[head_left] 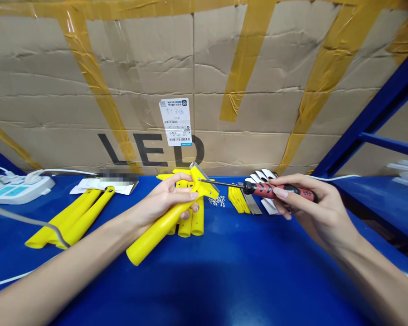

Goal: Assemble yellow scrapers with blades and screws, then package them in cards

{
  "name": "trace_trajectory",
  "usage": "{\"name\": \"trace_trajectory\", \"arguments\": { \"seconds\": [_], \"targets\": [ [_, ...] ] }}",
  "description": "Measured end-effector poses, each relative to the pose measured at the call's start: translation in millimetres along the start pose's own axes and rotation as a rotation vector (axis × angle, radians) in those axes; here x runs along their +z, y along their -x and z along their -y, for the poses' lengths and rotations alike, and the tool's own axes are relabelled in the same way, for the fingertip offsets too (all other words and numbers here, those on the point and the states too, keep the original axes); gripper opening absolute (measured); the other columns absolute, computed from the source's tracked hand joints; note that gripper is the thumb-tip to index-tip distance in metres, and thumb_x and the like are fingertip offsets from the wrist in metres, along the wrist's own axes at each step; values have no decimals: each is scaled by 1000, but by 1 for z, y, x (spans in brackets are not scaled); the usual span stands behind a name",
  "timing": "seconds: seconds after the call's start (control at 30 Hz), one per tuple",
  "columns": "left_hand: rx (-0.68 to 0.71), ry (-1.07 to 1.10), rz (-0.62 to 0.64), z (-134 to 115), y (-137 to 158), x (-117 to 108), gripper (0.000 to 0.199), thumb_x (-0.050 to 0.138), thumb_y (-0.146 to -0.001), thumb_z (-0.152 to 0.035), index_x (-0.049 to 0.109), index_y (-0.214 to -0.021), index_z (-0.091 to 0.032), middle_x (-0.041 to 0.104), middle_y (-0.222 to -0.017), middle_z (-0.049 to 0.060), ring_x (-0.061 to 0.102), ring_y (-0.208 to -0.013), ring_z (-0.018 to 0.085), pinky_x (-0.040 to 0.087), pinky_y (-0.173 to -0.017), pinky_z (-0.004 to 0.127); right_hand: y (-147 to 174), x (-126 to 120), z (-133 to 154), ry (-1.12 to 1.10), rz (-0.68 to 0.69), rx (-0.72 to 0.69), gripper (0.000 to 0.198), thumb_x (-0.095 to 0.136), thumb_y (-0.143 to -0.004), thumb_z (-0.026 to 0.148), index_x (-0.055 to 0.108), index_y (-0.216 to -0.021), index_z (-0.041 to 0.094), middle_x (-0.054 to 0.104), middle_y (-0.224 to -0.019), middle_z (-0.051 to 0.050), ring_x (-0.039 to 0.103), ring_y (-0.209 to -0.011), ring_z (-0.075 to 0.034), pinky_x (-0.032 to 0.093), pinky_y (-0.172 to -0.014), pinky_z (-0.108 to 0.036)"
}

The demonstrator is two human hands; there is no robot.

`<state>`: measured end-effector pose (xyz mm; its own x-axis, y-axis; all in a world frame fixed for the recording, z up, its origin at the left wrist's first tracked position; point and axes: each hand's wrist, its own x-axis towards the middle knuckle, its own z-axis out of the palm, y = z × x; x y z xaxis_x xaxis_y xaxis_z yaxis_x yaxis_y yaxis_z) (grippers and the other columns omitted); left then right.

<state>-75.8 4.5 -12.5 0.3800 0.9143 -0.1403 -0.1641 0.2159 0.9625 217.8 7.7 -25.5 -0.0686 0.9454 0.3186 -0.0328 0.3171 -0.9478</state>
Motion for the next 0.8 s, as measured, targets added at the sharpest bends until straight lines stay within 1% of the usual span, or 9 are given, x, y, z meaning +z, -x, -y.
{"name": "trace_trajectory", "arguments": {
  "seconds": [0.2,0.37,0.47,0.53,0.57,0.6,0.67,0.73,0.8],
  "targets": [
    [23,-16,18,-1,1,-1,36,76,-83,-22,51,-108,-22,66,-71,2,53,-48,8,40,-50,18,1,0,0,27,15,-22,14,82,-80,32,78,-91,24,67,-67,-2,56,-51,-13,42,-42,-26],
    [32,25,-62,0,2,2,39,78,-81,-19,47,-104,-24,68,-73,2,56,-53,8,43,-54,18,0,1,1,192,0,-50,19,78,-83,40,74,-95,26,67,-69,-2,55,-50,-15,45,-45,-30],
    [45,60,-154,1,2,6,41,81,-77,-17,48,-100,-24,69,-75,1,57,-54,8,43,-53,18,2,1,6,383,-6,-196,20,81,-79,41,73,-91,26,72,-96,-7,69,-82,-24,56,-65,-35],
    [70,74,-199,2,2,9,43,82,-74,-15,48,-98,-24,69,-79,0,57,-54,7,44,-53,17,3,0,10,449,40,-280,20,81,-79,39,71,-91,27,68,-115,-8,67,-103,-27,57,-79,-37],
    [85,78,-213,1,2,10,43,83,-73,-15,48,-97,-24,69,-81,-1,58,-55,7,44,-52,17,3,0,11,453,71,-291,21,80,-79,39,70,-94,28,67,-117,-8,67,-104,-27,57,-80,-36],
    [97,80,-222,1,2,11,43,83,-72,-15,49,-96,-23,68,-82,-1,58,-55,7,44,-52,16,4,0,11,440,98,-272,22,79,-81,39,68,-96,28,68,-114,-7,68,-98,-25,58,-76,-35],
    [108,74,-232,1,4,13,42,83,-72,-15,49,-95,-23,67,-83,-1,59,-57,7,43,-51,16,4,2,10,371,110,-183,24,74,-86,43,63,-100,28,70,-89,-4,68,-70,-19,55,-59,-30],
    [109,72,-221,0,6,15,42,83,-73,-15,49,-96,-23,66,-84,-2,59,-59,7,43,-51,15,4,5,8,305,31,-78,26,64,-92,51,58,-98,27,59,-59,3,53,-42,-13,42,-41,-26],
    [110,79,-204,0,8,16,43,83,-73,-15,48,-96,-23,65,-84,-2,58,-61,7,43,-51,15,2,8,6,255,-62,5,32,56,-95,58,55,-93,26,52,-52,6,40,-32,-9,30,-34,-23]
  ]
}}
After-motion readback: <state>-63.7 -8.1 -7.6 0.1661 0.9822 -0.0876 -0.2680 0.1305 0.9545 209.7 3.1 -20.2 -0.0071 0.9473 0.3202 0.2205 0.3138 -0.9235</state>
